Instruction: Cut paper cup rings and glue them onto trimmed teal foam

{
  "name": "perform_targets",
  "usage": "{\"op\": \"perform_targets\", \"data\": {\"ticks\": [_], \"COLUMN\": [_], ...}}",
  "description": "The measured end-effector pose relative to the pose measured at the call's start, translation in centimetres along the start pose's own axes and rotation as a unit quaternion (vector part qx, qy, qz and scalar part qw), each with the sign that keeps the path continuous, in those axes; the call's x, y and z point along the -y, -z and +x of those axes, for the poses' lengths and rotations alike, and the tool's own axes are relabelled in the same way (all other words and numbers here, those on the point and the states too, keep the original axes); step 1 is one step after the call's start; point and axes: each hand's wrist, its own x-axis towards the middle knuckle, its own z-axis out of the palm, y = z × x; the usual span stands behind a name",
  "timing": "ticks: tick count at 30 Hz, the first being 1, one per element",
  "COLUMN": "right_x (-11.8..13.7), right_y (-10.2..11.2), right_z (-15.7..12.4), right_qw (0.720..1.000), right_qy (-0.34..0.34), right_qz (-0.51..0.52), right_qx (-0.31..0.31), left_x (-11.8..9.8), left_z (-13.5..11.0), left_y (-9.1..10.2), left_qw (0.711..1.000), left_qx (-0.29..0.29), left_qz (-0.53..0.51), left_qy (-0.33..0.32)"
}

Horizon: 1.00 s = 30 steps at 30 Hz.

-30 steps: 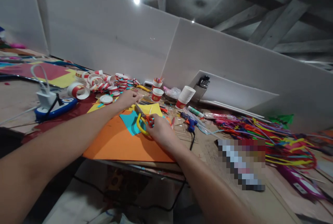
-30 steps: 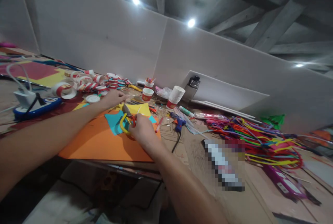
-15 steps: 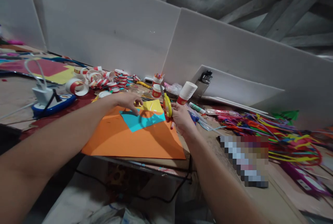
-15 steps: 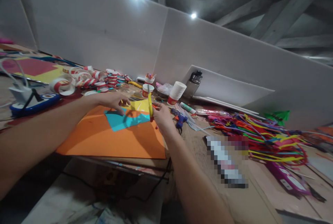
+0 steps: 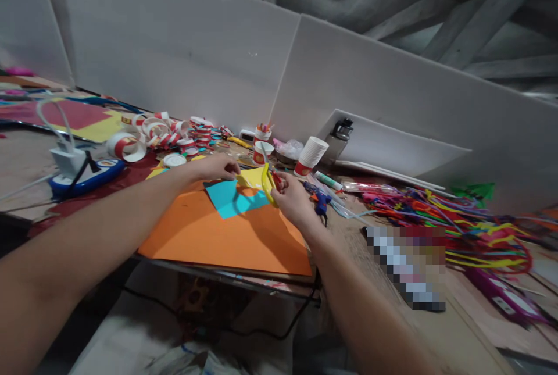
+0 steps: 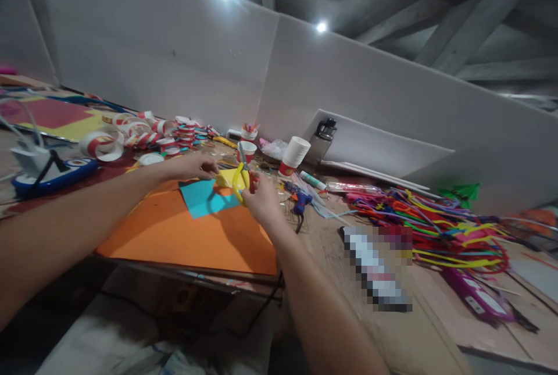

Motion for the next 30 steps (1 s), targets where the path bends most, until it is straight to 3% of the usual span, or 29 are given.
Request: {"op": "perform_targets", "data": {"ticks": [3, 5, 8, 14, 21, 24, 30], "right_x": [0.4, 0.8, 1.3, 1.3, 1.3, 1.1, 1.2], "right_y": [-0.2, -0.4, -0.7, -1.0, -0.5, -0.5, -1.1], "right_z": [-0.7, -1.3, -1.9, -2.6, -2.4, -2.3, -2.2], "right_qw": [0.981, 0.963, 0.951, 0.937, 0.924, 0.924, 0.916], "right_qy": [0.035, 0.042, 0.034, 0.055, 0.093, 0.077, 0.015], "right_qz": [-0.192, -0.262, -0.299, -0.334, -0.351, -0.353, -0.377], "right_qx": [0.015, 0.038, 0.074, 0.091, 0.118, 0.121, 0.137], "left_x": [0.5, 0.5, 0.2, 0.7, 1.1, 0.7, 0.5], "left_z": [0.1, 0.2, 0.1, 0.5, 0.8, 0.5, -0.3], "left_y": [0.0, 0.1, 0.1, -0.7, -1.4, -1.1, 0.6], "left_qw": [0.995, 0.986, 0.975, 0.967, 0.97, 0.974, 0.993], "left_qx": [-0.09, -0.144, -0.194, -0.233, -0.223, -0.208, -0.079], "left_qz": [-0.024, -0.022, -0.033, -0.051, -0.042, -0.039, 0.024], "left_qy": [0.044, 0.075, 0.105, 0.09, 0.088, 0.083, 0.089]}}
